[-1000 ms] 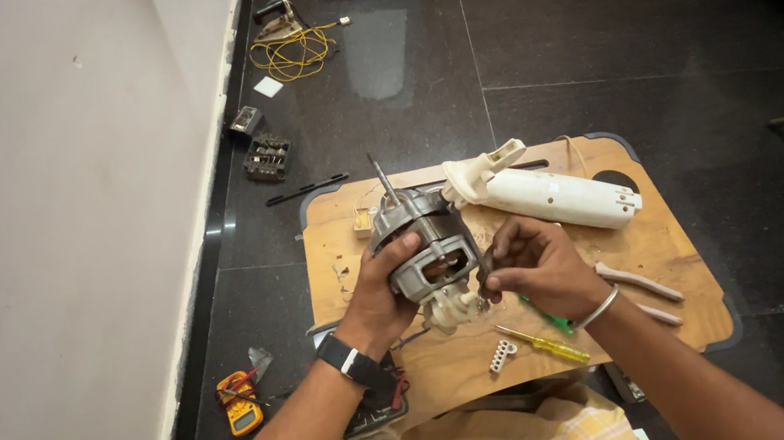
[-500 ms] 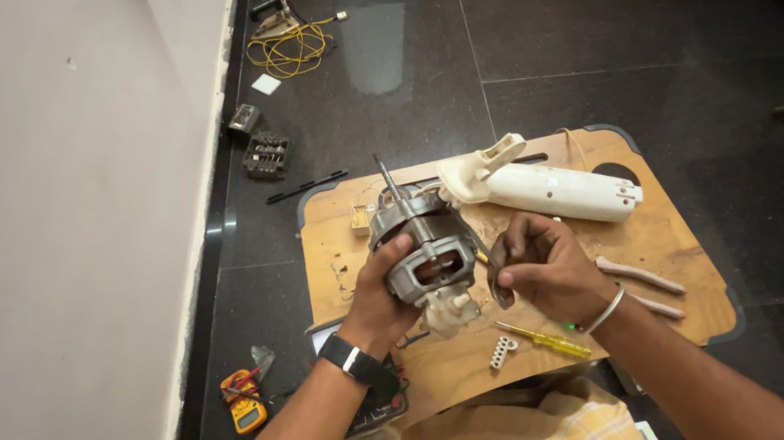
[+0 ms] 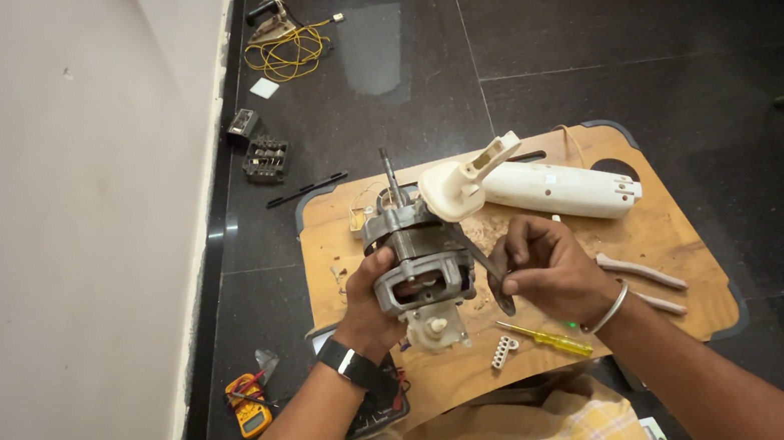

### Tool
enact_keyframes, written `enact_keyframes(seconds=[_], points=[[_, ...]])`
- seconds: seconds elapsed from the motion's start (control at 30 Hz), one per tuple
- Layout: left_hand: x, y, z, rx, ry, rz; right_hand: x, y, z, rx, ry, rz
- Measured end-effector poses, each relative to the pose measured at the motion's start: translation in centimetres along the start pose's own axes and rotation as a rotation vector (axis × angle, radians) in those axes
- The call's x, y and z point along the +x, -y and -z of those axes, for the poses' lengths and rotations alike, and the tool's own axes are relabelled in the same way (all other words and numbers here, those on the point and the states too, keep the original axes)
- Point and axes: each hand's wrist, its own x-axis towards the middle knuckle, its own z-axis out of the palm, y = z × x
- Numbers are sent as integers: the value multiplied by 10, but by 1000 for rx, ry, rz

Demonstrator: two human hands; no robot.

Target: The recorder uses various screwdrivers to disassemble and inspect the internal components of a fan motor assembly.

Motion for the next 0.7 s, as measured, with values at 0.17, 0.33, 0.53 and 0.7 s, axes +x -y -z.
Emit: enact_keyframes(seconds=[0.17,0.33,0.53,0.7], points=[[0,-4,-10,17,-9,4,1,0,1,-7,-3,-1],[0,-8,-20,39,-17,-16,1,0,0,2,-1,-9],[-2,-16,-43,46,20,-8,0,0,3,9,19,-11],[-1,-23,-71,210,-121,-161,4,7,-8,40,8,-30]])
